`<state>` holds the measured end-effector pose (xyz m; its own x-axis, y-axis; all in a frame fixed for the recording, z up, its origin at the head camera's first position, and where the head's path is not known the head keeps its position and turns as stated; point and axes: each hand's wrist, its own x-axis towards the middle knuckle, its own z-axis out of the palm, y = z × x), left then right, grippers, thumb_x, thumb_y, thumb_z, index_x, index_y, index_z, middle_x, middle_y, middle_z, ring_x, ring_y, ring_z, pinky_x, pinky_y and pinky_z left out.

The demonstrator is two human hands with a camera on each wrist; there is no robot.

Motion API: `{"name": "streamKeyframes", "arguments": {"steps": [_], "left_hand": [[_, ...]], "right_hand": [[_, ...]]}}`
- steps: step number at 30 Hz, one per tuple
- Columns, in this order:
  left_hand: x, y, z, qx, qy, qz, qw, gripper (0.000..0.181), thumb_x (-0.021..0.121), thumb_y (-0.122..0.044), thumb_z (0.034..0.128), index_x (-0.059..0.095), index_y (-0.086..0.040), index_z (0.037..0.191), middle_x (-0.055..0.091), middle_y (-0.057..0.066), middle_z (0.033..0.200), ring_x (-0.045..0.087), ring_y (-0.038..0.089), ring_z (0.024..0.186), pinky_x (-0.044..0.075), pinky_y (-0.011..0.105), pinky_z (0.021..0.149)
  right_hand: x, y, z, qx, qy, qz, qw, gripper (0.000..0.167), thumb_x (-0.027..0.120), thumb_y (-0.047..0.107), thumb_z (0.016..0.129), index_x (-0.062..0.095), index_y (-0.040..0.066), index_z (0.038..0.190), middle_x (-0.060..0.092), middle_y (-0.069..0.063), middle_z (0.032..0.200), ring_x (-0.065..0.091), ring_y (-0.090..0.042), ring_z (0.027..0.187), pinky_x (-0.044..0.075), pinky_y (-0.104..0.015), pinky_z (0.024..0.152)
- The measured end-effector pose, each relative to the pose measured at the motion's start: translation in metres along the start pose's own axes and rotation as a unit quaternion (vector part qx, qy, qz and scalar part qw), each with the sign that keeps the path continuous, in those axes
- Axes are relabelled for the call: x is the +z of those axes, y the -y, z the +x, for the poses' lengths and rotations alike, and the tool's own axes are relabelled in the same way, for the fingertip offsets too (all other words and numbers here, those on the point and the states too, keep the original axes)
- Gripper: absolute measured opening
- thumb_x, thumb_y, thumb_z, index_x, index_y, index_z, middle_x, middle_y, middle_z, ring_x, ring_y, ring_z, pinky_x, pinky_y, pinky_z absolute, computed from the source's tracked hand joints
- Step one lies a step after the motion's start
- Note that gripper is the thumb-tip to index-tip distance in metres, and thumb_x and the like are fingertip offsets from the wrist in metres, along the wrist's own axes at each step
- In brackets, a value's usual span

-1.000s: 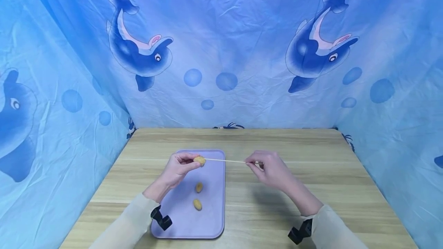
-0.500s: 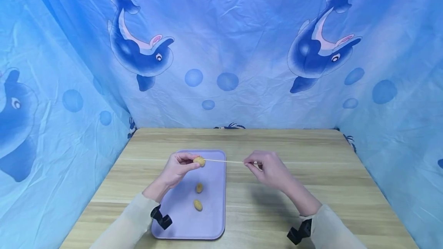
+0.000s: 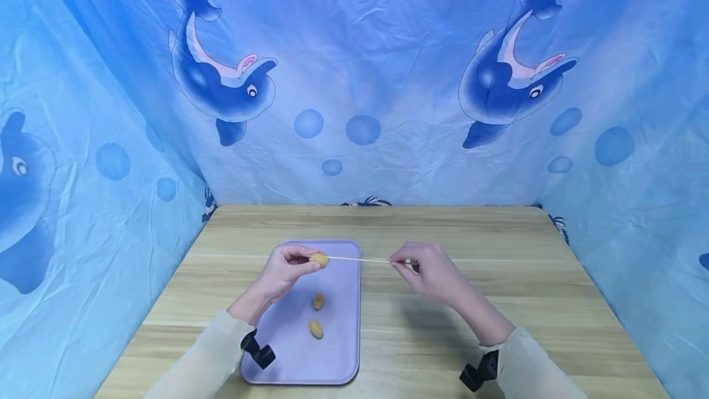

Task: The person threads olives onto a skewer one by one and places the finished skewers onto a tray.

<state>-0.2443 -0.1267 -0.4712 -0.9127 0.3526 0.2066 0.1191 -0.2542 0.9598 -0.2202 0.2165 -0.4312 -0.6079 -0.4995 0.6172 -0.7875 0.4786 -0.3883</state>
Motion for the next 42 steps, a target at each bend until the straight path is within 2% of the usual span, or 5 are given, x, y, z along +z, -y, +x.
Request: {"name": "streamKeyframes", "arguments": {"steps": [4, 8, 17, 30, 42], "left_hand": [[0.0003, -0.0004, -0.0001, -0.012, -0.006, 0.008, 0.9999, 0.038, 0.082, 0.008, 0.0858, 0.084, -0.029, 0.096, 0.082, -0.009, 0.097, 0.076, 0.005, 0.085, 0.065, 0.017, 0.078], [-0.0005, -0.002, 0.0009, -0.017, 0.002, 0.016, 0.9997, 0.038, 0.081, 0.008, 0.0871, 0.084, -0.029, 0.097, 0.082, -0.008, 0.097, 0.076, 0.006, 0.086, 0.065, 0.017, 0.078], [-0.004, 0.0004, 0.0018, -0.019, 0.022, 0.008, 0.9995, 0.035, 0.085, 0.003, 0.0859, 0.084, -0.03, 0.099, 0.082, -0.008, 0.097, 0.077, 0.006, 0.087, 0.065, 0.017, 0.079], [-0.0055, 0.0014, 0.0018, -0.016, 0.031, -0.004, 0.9994, 0.034, 0.086, 0.003, 0.0852, 0.085, -0.029, 0.098, 0.081, -0.008, 0.098, 0.076, 0.005, 0.087, 0.065, 0.017, 0.078], [-0.0057, -0.0012, 0.0022, -0.022, 0.032, 0.012, 0.9992, 0.034, 0.086, 0.002, 0.0851, 0.085, -0.03, 0.097, 0.081, -0.008, 0.096, 0.075, 0.005, 0.086, 0.064, 0.016, 0.076]], "right_hand": [[0.0003, 0.0002, -0.0012, 0.008, 0.004, 0.009, 0.9999, 0.019, 0.079, -0.003, 0.09, 0.082, 0.016, 0.095, 0.076, 0.005, 0.082, 0.043, 0.009, 0.057, 0.04, -0.008, 0.047], [-0.0004, -0.0002, -0.0021, 0.016, 0.008, 0.017, 0.9997, 0.02, 0.078, -0.003, 0.091, 0.082, 0.016, 0.096, 0.076, 0.006, 0.082, 0.041, 0.009, 0.057, 0.039, -0.008, 0.046], [0.0014, -0.0021, -0.0029, 0.009, 0.009, 0.01, 0.9999, 0.02, 0.079, -0.003, 0.09, 0.082, 0.017, 0.095, 0.074, 0.008, 0.08, 0.04, 0.009, 0.057, 0.038, -0.007, 0.046], [0.0009, -0.0025, -0.0026, 0.006, 0.013, 0.023, 0.9996, 0.023, 0.078, -0.005, 0.09, 0.082, 0.017, 0.096, 0.074, 0.009, 0.081, 0.041, 0.009, 0.058, 0.039, -0.008, 0.046], [0.0015, -0.0033, -0.0039, 0.012, 0.016, 0.026, 0.9995, 0.022, 0.079, -0.003, 0.09, 0.082, 0.017, 0.097, 0.072, 0.01, 0.08, 0.042, 0.007, 0.058, 0.04, -0.008, 0.047]]}}
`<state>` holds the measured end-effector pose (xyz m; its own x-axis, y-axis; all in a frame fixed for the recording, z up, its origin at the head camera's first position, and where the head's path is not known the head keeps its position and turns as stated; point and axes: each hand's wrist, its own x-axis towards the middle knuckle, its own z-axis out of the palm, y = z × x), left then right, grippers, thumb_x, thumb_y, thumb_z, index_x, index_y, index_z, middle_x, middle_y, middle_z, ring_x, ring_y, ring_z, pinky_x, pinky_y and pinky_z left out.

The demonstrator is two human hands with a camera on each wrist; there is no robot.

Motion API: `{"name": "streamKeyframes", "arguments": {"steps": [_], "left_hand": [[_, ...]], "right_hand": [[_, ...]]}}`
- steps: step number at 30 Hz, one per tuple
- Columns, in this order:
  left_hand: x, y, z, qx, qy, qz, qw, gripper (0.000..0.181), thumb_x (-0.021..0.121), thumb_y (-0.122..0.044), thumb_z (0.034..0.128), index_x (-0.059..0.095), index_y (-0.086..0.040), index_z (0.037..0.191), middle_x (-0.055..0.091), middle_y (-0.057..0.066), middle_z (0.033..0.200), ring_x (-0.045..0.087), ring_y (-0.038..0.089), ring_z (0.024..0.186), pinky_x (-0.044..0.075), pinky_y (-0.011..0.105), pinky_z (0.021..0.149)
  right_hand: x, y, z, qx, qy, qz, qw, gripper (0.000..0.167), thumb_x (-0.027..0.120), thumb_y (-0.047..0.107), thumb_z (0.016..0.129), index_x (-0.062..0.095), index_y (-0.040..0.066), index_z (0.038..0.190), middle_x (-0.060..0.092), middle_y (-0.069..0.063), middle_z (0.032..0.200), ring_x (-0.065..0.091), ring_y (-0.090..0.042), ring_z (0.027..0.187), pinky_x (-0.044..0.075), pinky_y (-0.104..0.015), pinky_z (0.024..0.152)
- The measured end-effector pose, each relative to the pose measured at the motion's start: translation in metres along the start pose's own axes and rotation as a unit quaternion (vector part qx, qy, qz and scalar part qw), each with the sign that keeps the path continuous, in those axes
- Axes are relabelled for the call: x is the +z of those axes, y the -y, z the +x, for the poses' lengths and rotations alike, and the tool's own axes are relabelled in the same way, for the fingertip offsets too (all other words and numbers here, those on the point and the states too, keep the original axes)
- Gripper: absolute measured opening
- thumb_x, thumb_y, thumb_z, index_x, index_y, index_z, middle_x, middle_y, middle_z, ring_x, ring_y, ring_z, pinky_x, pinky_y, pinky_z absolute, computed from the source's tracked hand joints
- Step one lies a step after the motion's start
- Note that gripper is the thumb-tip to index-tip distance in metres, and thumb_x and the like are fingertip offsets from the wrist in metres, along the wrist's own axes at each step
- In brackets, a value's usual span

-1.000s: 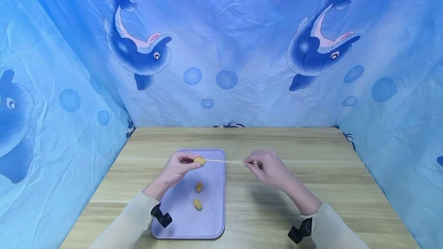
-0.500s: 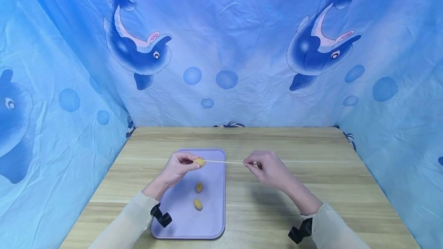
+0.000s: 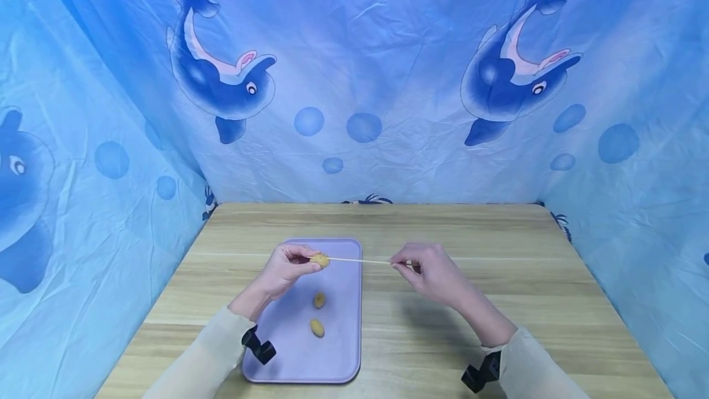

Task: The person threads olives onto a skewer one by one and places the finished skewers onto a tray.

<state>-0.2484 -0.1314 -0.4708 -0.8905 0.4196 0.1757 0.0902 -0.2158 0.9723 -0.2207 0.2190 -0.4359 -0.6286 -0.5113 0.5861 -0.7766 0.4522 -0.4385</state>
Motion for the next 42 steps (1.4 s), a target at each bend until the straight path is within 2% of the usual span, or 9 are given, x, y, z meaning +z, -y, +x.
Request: {"name": "streamKeyframes", "arguments": {"steps": [16, 23, 32, 36, 39, 42], "left_hand": [[0.0, 0.004, -0.003, 0.003, -0.005, 0.011, 0.9999, 0.032, 0.087, -0.001, 0.085, 0.085, -0.03, 0.097, 0.081, -0.008, 0.095, 0.075, 0.005, 0.084, 0.064, 0.016, 0.075], [0.0, 0.004, -0.003, 0.006, -0.008, 0.013, 0.9999, 0.031, 0.088, -0.001, 0.0845, 0.085, -0.029, 0.097, 0.081, -0.008, 0.096, 0.074, 0.005, 0.085, 0.064, 0.016, 0.075], [-0.001, 0.001, -0.003, 0.006, -0.012, 0.016, 0.9998, 0.032, 0.087, 0.0, 0.0842, 0.085, -0.03, 0.096, 0.08, -0.009, 0.095, 0.074, 0.005, 0.085, 0.063, 0.015, 0.074], [0.002, 0.002, -0.003, 0.024, -0.03, -0.019, 0.9991, 0.033, 0.082, 0.005, 0.0874, 0.084, -0.026, 0.098, 0.082, -0.008, 0.095, 0.076, 0.004, 0.085, 0.065, 0.017, 0.078], [0.009, 0.003, -0.003, 0.044, -0.056, -0.064, 0.9953, 0.032, 0.077, 0.008, 0.0904, 0.084, -0.022, 0.102, 0.082, -0.005, 0.095, 0.078, 0.006, 0.086, 0.067, 0.021, 0.083], [0.018, 0.003, -0.001, 0.05, -0.083, -0.083, 0.9918, 0.03, 0.075, 0.006, 0.0941, 0.084, -0.02, 0.105, 0.083, -0.005, 0.095, 0.078, 0.006, 0.086, 0.067, 0.023, 0.085]], "right_hand": [[0.002, -0.003, -0.002, -0.011, 0.004, 0.008, 0.9999, 0.024, 0.077, -0.006, 0.091, 0.083, 0.017, 0.098, 0.071, 0.011, 0.08, 0.043, 0.008, 0.058, 0.04, -0.007, 0.047], [0.004, -0.003, -0.001, -0.024, -0.002, 0.0, 0.9997, 0.023, 0.078, -0.006, 0.09, 0.083, 0.015, 0.098, 0.073, 0.006, 0.08, 0.045, 0.008, 0.059, 0.041, -0.006, 0.048], [0.007, -0.004, -0.002, -0.024, -0.008, 0.003, 0.9997, 0.023, 0.078, -0.006, 0.09, 0.083, 0.015, 0.098, 0.072, 0.009, 0.081, 0.044, 0.008, 0.058, 0.04, -0.006, 0.048], [0.011, -0.002, -0.001, -0.012, -0.014, -0.019, 0.9996, 0.02, 0.079, -0.003, 0.09, 0.082, 0.015, 0.098, 0.074, 0.006, 0.083, 0.045, 0.007, 0.059, 0.042, -0.007, 0.049], [0.015, 0.0, 0.0, 0.007, -0.015, -0.039, 0.9991, 0.019, 0.079, -0.002, 0.091, 0.082, 0.015, 0.101, 0.076, 0.004, 0.086, 0.045, 0.007, 0.059, 0.043, -0.008, 0.049], [0.017, 0.003, 0.001, 0.017, -0.012, -0.054, 0.9983, 0.022, 0.078, -0.001, 0.092, 0.083, 0.014, 0.107, 0.077, 0.004, 0.087, 0.041, 0.008, 0.058, 0.04, -0.009, 0.048]]}}
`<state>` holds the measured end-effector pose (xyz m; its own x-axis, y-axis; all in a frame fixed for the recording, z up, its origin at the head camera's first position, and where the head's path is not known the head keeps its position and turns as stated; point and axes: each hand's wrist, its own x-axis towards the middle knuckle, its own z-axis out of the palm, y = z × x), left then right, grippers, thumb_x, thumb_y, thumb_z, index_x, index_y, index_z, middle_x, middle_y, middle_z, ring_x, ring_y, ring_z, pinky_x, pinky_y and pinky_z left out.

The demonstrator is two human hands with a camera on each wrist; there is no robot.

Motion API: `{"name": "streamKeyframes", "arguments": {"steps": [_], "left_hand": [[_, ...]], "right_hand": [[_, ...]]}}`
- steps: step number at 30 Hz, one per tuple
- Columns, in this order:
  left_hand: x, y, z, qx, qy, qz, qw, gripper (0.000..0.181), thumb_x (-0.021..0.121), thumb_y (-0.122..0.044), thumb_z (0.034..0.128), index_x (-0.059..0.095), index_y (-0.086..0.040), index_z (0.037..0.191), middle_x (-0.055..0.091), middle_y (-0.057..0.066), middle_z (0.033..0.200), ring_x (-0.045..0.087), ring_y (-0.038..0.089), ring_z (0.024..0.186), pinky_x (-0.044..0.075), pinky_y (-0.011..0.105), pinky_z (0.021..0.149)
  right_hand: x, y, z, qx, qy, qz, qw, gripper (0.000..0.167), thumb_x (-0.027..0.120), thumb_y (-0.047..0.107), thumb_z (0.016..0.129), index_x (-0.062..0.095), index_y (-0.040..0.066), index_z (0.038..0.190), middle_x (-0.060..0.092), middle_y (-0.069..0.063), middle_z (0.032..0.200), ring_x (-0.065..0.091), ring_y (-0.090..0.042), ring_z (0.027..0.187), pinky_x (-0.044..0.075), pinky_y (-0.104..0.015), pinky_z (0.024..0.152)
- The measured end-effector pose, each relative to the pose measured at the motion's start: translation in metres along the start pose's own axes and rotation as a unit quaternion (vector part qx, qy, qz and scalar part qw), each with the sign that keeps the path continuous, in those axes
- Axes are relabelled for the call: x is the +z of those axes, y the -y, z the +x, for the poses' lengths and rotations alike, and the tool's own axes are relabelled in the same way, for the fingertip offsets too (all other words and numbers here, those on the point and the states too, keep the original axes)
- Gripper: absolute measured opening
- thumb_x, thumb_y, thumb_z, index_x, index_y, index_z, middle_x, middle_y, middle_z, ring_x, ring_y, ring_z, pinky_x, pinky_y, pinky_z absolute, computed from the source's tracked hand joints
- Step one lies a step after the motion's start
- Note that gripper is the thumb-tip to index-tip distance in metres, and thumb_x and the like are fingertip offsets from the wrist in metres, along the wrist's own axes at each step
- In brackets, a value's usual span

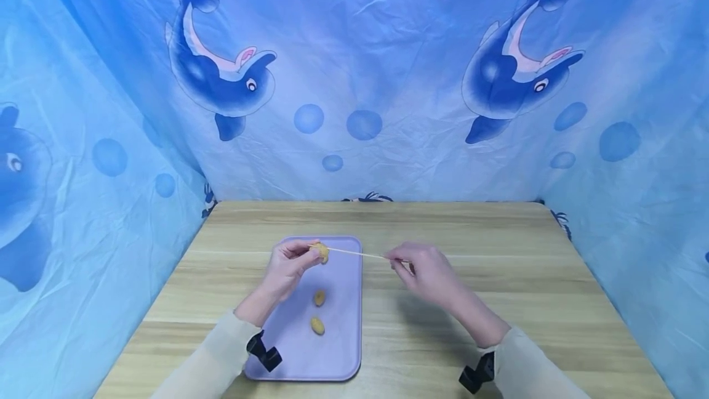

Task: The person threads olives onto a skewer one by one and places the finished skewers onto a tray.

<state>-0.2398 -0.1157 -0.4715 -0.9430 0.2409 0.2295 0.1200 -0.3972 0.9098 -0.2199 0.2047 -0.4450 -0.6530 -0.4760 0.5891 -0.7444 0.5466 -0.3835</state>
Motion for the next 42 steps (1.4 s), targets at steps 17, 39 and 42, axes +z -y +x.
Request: {"name": "streamKeyframes", "arguments": {"steps": [17, 39, 42], "left_hand": [[0.006, -0.0015, 0.0005, 0.005, 0.04, -0.017, 0.9991, 0.027, 0.078, 0.003, 0.0929, 0.085, -0.021, 0.102, 0.083, -0.004, 0.102, 0.08, 0.008, 0.092, 0.067, 0.025, 0.087], [0.0051, 0.0056, 0.0013, 0.003, 0.034, -0.006, 0.9994, 0.029, 0.076, 0.005, 0.0944, 0.085, -0.022, 0.1, 0.083, -0.005, 0.1, 0.079, 0.007, 0.09, 0.067, 0.025, 0.086], [0.0049, 0.0057, 0.0018, 0.003, 0.032, 0.0, 0.9995, 0.03, 0.075, 0.006, 0.0945, 0.085, -0.022, 0.1, 0.083, -0.005, 0.1, 0.08, 0.007, 0.09, 0.067, 0.025, 0.086]], "right_hand": [[-0.0041, 0.0002, -0.0001, -0.013, -0.005, 0.01, 0.9998, 0.023, 0.079, 0.002, 0.093, 0.084, 0.014, 0.111, 0.075, 0.009, 0.08, 0.046, 0.006, 0.061, 0.041, -0.008, 0.051], [-0.006, -0.0021, 0.0005, -0.015, 0.005, -0.007, 0.9999, 0.02, 0.078, 0.003, 0.094, 0.084, 0.012, 0.111, 0.071, 0.01, 0.076, 0.041, 0.007, 0.06, 0.04, -0.009, 0.051], [-0.0057, -0.0024, 0.001, -0.011, 0.008, -0.008, 0.9999, 0.019, 0.078, 0.004, 0.095, 0.085, 0.013, 0.11, 0.071, 0.01, 0.076, 0.042, 0.007, 0.061, 0.041, -0.009, 0.052]]}}
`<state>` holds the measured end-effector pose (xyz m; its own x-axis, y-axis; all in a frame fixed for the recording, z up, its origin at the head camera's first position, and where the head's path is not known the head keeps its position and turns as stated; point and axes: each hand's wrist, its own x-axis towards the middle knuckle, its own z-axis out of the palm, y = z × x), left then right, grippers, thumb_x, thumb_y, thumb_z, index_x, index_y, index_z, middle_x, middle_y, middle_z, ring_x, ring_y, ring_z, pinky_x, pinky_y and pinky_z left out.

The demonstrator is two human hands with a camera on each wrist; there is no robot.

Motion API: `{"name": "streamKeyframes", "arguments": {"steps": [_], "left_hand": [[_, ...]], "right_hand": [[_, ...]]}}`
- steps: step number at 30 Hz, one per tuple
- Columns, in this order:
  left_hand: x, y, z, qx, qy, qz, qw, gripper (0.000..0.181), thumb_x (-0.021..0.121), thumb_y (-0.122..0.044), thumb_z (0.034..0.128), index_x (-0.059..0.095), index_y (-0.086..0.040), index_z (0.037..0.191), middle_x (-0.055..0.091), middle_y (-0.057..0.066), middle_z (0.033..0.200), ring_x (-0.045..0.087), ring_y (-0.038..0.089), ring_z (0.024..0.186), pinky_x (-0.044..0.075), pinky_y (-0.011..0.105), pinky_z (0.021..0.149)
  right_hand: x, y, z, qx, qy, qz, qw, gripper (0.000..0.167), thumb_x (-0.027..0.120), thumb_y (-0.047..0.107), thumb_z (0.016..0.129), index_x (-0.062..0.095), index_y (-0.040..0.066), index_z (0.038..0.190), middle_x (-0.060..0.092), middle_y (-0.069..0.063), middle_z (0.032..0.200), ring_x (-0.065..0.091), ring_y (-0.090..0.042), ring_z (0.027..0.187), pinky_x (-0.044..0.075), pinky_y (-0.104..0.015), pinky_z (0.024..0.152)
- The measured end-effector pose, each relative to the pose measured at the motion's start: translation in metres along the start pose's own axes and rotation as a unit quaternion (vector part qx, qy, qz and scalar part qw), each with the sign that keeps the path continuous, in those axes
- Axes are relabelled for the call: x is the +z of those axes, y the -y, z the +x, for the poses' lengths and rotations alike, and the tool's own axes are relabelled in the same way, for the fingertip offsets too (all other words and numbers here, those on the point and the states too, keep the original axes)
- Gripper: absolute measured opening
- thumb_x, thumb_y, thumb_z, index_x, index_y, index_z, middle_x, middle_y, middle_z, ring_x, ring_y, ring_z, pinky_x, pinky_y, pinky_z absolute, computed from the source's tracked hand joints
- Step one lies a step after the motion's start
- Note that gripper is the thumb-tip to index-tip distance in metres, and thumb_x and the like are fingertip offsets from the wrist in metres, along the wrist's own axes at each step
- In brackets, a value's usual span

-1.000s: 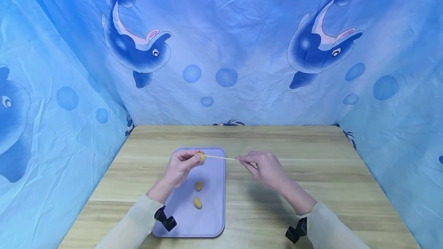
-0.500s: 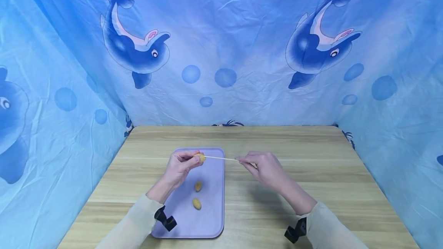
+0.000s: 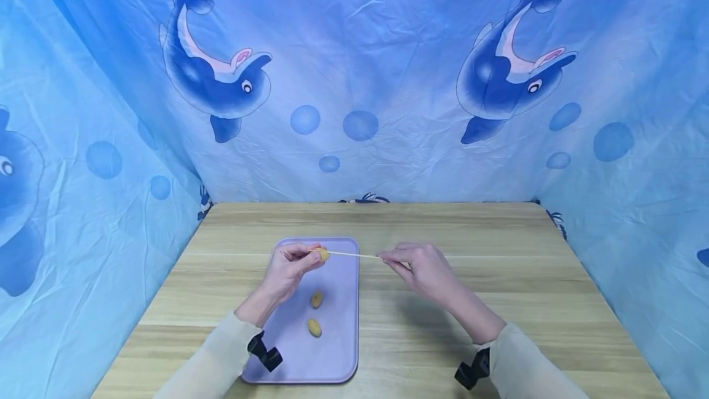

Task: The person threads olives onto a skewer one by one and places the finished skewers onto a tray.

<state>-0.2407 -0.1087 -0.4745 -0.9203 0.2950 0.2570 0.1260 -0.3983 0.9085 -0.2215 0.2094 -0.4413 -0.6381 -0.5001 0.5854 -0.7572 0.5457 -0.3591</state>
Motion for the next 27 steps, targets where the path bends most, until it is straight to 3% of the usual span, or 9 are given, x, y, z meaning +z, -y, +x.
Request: {"name": "streamKeyframes", "arguments": {"steps": [15, 27], "left_hand": [[-0.0039, -0.001, 0.0015, -0.001, 0.001, 0.0, 1.0, 0.025, 0.08, 0.001, 0.0927, 0.085, -0.024, 0.097, 0.083, -0.006, 0.099, 0.08, 0.007, 0.089, 0.067, 0.025, 0.085], [-0.0047, -0.0003, 0.0028, -0.004, 0.005, 0.002, 1.0, 0.026, 0.079, 0.002, 0.0928, 0.085, -0.023, 0.097, 0.083, -0.005, 0.1, 0.079, 0.006, 0.088, 0.068, 0.025, 0.084]], "right_hand": [[-0.0007, 0.0021, 0.0035, 0.008, 0.007, 0.011, 0.9999, 0.02, 0.077, 0.005, 0.096, 0.084, 0.015, 0.111, 0.071, 0.011, 0.077, 0.043, 0.007, 0.061, 0.041, -0.009, 0.052], [0.001, -0.0008, 0.004, -0.006, 0.009, 0.021, 0.9997, 0.023, 0.078, -0.003, 0.092, 0.084, 0.009, 0.111, 0.074, 0.007, 0.079, 0.043, 0.007, 0.063, 0.04, -0.009, 0.051]]}}
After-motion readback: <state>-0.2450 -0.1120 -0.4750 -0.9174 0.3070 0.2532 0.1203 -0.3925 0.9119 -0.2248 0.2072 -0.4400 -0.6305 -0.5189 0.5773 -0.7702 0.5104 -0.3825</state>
